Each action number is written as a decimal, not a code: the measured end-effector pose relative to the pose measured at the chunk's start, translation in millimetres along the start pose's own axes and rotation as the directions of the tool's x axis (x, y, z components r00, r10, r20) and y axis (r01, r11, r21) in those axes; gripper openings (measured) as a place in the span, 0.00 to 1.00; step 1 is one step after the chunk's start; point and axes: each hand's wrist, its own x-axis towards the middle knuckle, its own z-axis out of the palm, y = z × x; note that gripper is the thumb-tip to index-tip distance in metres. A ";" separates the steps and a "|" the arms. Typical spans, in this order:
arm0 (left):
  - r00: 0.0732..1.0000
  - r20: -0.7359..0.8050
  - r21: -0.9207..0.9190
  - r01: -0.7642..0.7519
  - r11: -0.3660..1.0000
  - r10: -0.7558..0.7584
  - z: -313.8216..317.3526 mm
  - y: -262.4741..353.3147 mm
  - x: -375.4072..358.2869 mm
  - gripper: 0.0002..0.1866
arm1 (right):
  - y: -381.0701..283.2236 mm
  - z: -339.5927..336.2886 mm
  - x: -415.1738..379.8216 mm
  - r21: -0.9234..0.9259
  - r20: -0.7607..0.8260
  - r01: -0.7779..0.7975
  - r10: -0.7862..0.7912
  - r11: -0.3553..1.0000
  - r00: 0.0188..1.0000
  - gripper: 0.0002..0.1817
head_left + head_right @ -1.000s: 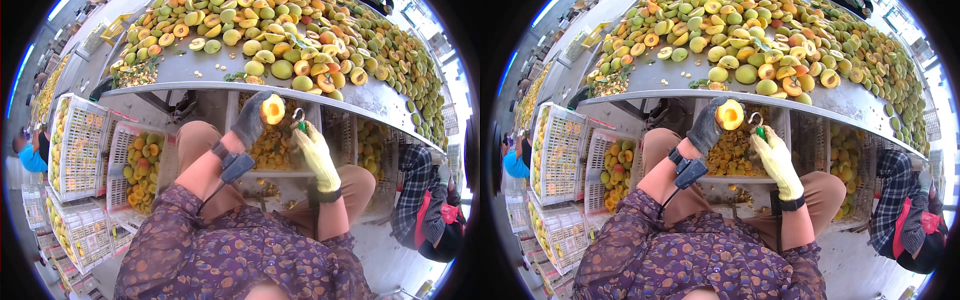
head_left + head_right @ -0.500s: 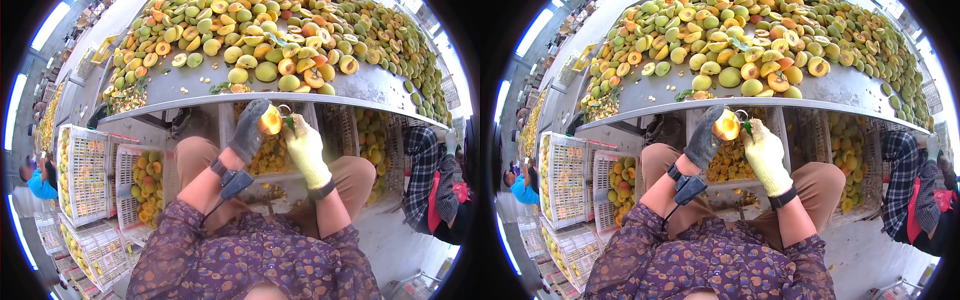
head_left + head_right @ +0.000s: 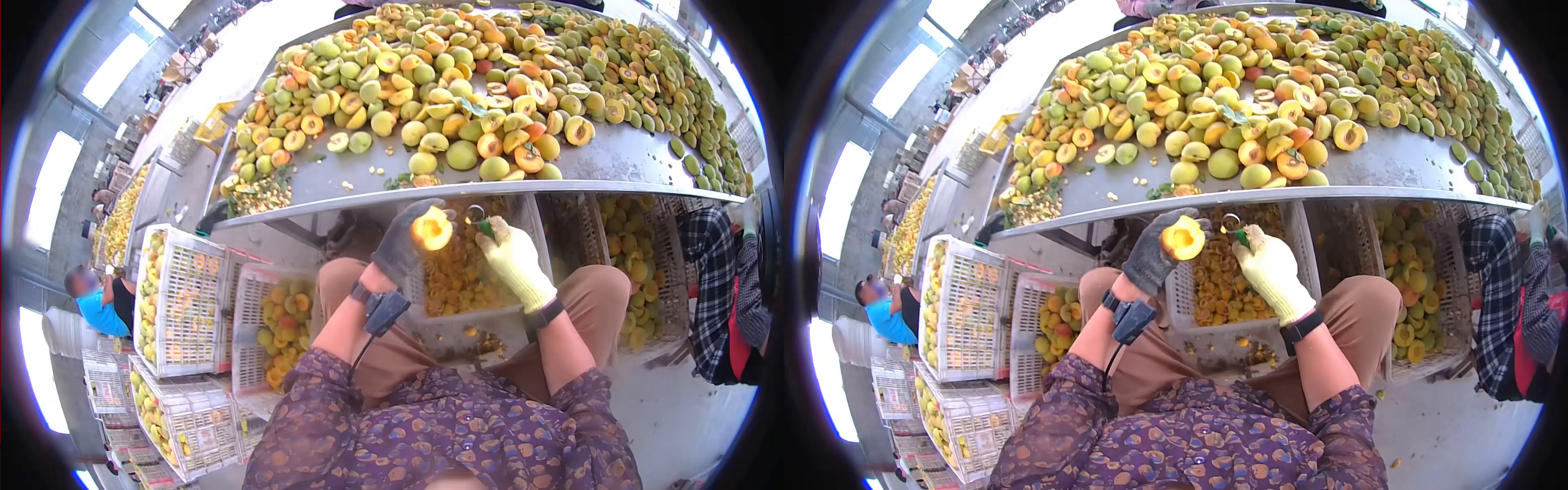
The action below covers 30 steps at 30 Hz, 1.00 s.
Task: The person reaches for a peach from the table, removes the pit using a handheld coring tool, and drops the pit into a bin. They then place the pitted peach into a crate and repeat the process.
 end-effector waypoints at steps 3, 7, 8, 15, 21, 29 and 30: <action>0.907 0.183 0.928 -0.287 0.240 0.379 -33.0 81.3 -66.5 0.25 | 14.7 11.2 -12.0 -0.112 0.077 0.034 -0.026 0.993 0.997 0.14; 0.962 -0.165 0.911 0.064 0.407 0.219 -104.5 172.4 -186.9 0.19 | 38.2 41.2 -40.0 -0.392 0.353 0.255 -0.111 0.884 0.929 0.09; 0.924 -0.286 0.818 0.098 0.567 0.254 -99.2 184.1 -208.7 0.18 | 36.0 42.8 -42.3 -0.436 0.443 0.273 -0.060 0.858 0.894 0.08; 0.825 -0.527 0.807 0.561 -0.183 0.203 -80.9 217.6 -123.1 0.20 | 46.4 50.5 -55.3 -0.422 0.563 0.472 -0.185 0.774 0.806 0.07; 0.993 -0.024 0.932 0.063 -0.357 0.112 -44.2 98.3 125.9 0.26 | 28.4 30.5 -56.0 -0.328 0.521 0.349 -0.140 0.878 0.842 0.08; 0.981 -0.184 0.854 0.191 -0.484 0.062 -46.6 23.5 196.7 0.32 | 35.3 2.5 -43.1 -0.350 0.439 0.262 -0.090 0.899 0.894 0.07; 0.969 -0.218 0.896 0.245 -0.371 0.113 -39.5 33.2 185.0 0.29 | 34.4 0.6 -43.2 -0.327 0.398 0.271 -0.128 0.905 0.908 0.07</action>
